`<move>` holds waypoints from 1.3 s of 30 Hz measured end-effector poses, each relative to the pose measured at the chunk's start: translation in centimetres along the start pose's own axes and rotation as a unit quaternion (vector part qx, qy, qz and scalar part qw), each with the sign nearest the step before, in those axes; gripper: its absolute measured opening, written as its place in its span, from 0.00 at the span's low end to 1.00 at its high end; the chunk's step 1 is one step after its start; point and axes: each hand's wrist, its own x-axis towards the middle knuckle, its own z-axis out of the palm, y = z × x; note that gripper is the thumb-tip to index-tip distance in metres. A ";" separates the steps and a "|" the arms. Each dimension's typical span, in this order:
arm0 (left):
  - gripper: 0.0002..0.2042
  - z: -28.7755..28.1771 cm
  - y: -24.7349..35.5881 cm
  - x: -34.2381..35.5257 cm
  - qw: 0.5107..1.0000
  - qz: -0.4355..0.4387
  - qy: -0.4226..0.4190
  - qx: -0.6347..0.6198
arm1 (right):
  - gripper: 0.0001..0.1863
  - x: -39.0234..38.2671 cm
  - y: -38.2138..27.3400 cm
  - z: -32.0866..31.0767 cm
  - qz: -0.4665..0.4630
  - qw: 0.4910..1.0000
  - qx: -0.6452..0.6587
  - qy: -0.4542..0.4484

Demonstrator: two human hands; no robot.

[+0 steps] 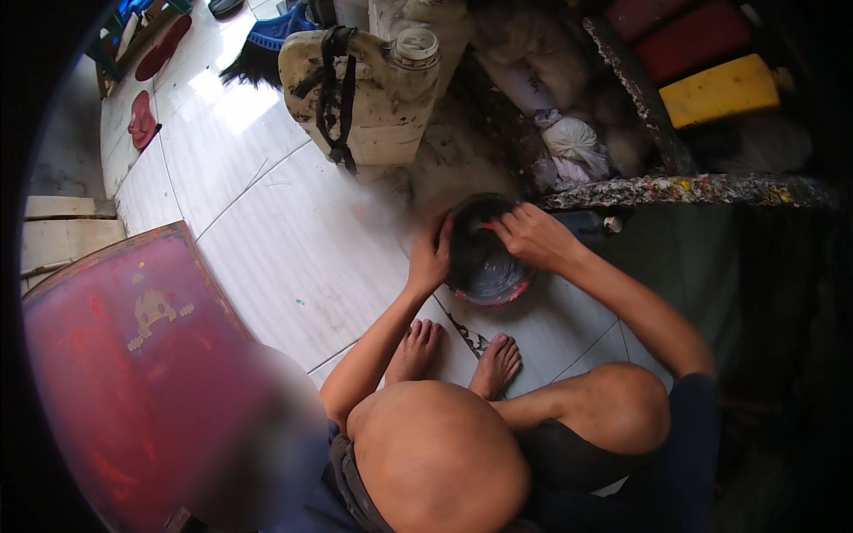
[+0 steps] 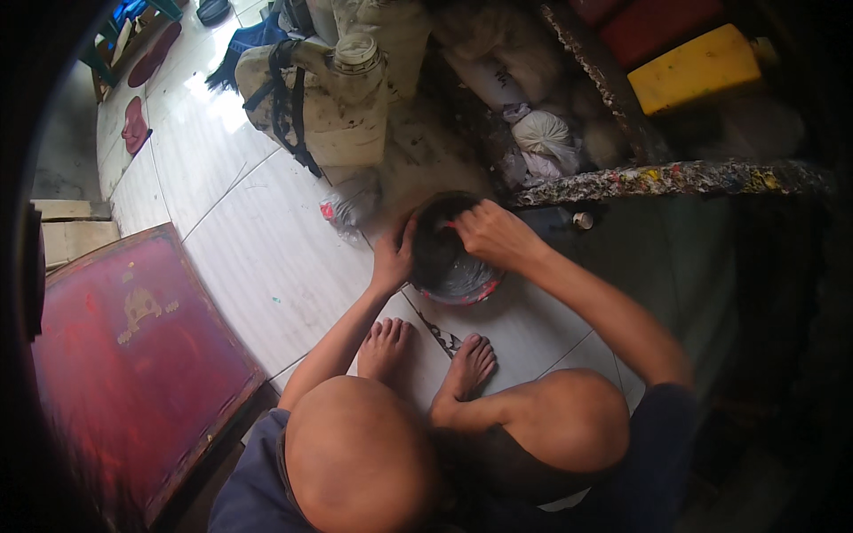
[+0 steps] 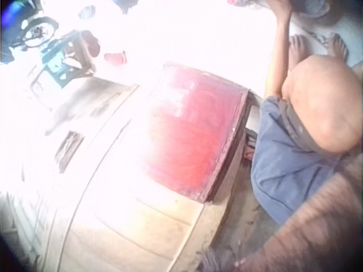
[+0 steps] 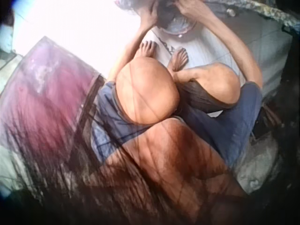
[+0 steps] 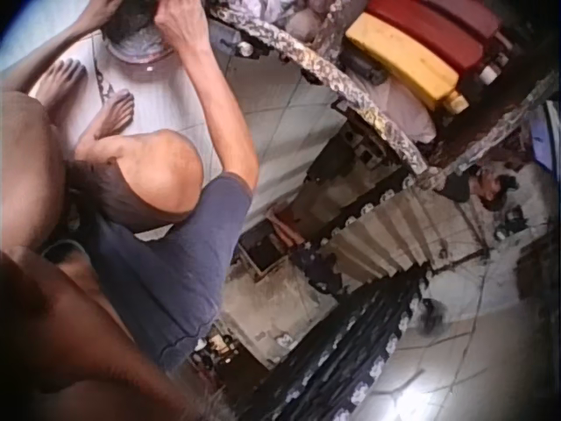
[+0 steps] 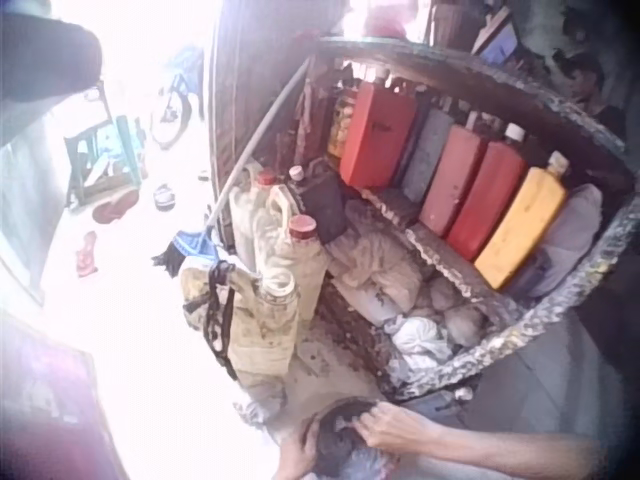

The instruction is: The person sits on the floor and pours a grey powder from a plastic bag into a bucket containing liquid. They then use a red-handled tool to stir the mixture thoroughly. The person adds more powder from the bag in stages and continues stirring until the mixture appears uniform.

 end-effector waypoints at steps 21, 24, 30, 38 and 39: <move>0.18 2.6 0.1 -1.4 0.997 -0.043 0.027 -0.060 | 0.11 -1.7 -4.2 1.8 0.441 0.682 0.520 -0.263; 0.18 1.8 -0.4 -2.0 0.995 -0.071 0.009 -0.069 | 0.11 -0.7 -5.6 1.2 0.460 0.731 0.479 -0.155; 0.18 1.6 0.1 -1.5 0.998 -0.035 0.021 -0.040 | 0.08 -2.6 -4.3 2.2 0.469 0.761 0.412 -0.178; 0.17 2.0 0.6 -1.5 0.998 -0.051 0.011 -0.020 | 0.11 -2.6 -5.6 2.6 0.495 0.746 0.429 -0.122; 0.17 1.9 0.5 -1.5 0.998 -0.050 0.012 -0.020 | 0.11 -1.8 -7.0 3.0 0.476 0.752 0.447 -0.091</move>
